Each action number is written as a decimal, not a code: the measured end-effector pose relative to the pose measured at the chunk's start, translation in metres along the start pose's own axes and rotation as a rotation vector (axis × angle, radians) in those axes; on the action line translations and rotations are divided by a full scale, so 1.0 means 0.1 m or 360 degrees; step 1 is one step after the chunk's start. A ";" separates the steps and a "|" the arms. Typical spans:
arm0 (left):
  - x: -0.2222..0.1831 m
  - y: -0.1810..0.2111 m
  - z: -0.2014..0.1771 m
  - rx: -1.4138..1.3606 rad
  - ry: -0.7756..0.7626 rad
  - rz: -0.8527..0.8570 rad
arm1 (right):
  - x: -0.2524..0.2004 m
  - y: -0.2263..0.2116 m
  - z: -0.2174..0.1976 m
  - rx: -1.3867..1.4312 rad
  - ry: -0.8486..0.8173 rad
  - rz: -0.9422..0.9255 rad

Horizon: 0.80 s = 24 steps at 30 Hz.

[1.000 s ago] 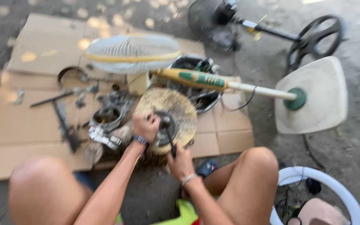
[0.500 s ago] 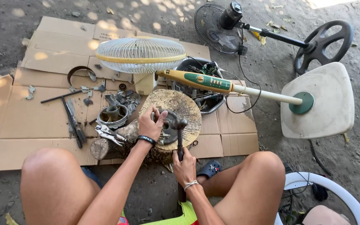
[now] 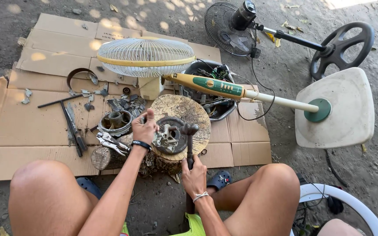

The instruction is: Disassembling a fan motor component using a hammer and a wrench

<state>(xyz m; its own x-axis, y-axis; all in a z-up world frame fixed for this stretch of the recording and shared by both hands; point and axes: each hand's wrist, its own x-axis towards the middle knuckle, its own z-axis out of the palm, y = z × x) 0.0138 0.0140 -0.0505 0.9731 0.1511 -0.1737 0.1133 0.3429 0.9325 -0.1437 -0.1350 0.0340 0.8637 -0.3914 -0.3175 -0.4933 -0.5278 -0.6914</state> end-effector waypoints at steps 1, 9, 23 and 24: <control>0.05 0.02 -0.07 0.0003 0.0000 0.0002 | 0.02 -0.01 -0.01 0.0004 -0.0001 0.0000; -0.17 0.21 -0.12 -0.0470 0.0292 -0.0452 | -0.05 -0.06 -0.02 0.0223 -0.0038 0.0033; -0.13 0.04 0.29 0.0396 0.0529 0.0247 | -0.09 -0.09 -0.13 0.0088 0.0051 -0.0088; -0.14 0.08 0.32 0.0720 0.0548 0.0478 | -0.12 -0.14 -0.18 0.0136 0.0060 -0.0083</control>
<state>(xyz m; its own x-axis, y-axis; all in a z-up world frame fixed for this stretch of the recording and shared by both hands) 0.0072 -0.0154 -0.0304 0.8640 0.4947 0.0943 -0.0077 -0.1742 0.9847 -0.1485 -0.1360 0.0592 0.8828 -0.3940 -0.2559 -0.4356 -0.4827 -0.7597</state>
